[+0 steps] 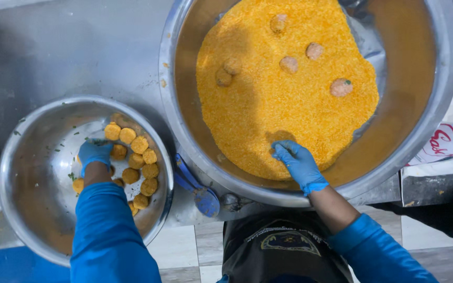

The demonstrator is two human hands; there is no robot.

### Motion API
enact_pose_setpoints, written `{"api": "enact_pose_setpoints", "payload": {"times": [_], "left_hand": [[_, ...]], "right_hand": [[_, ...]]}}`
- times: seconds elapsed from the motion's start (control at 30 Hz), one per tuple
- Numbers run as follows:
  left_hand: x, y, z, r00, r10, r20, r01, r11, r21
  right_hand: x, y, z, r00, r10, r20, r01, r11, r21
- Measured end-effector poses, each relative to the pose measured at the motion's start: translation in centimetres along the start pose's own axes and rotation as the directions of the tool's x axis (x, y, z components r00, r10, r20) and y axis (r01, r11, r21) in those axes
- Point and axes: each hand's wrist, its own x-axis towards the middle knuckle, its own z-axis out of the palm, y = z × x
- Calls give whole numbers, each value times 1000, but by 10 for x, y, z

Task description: The person takes balls of minced food mixture and rolls them in a large bowl of yellow breadcrumbs, pressing and turning them by hand to coat the surface. They then place each coated ball into a separate metal bowl holding the finished pieces, repeating the process one ball at a time.

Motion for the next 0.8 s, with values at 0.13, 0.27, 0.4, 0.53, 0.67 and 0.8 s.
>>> {"api": "enact_pose_setpoints", "payload": {"times": [0.13, 0.27, 0.4, 0.53, 0.67, 0.8], "left_hand": [[-6, 2, -1, 994, 103, -26, -102, 995, 15], [-8, 6, -9, 999, 27, -20, -27, 999, -41], [-2, 1, -9, 996, -84, -4, 81, 979, -186], [9, -6, -9, 991, -42, -127, 13, 975, -221], [11, -2, -12, 985, -145, -90, 64, 803, -593], [8, 4, -13, 996, -27, -89, -9, 926, -378]], "right_hand": [[-2, -5, 4, 1000, 4, -16, -3, 999, 41], [-8, -14, 5, 999, -36, -14, 34, 993, -114], [-9, -16, 5, 1000, -21, -15, 21, 999, -40], [-5, -12, 2, 999, -34, 3, 34, 995, -90], [-1, -7, -3, 1000, -13, 16, 14, 998, -61], [-1, -5, -4, 1000, 18, -4, -18, 994, -104]]}}
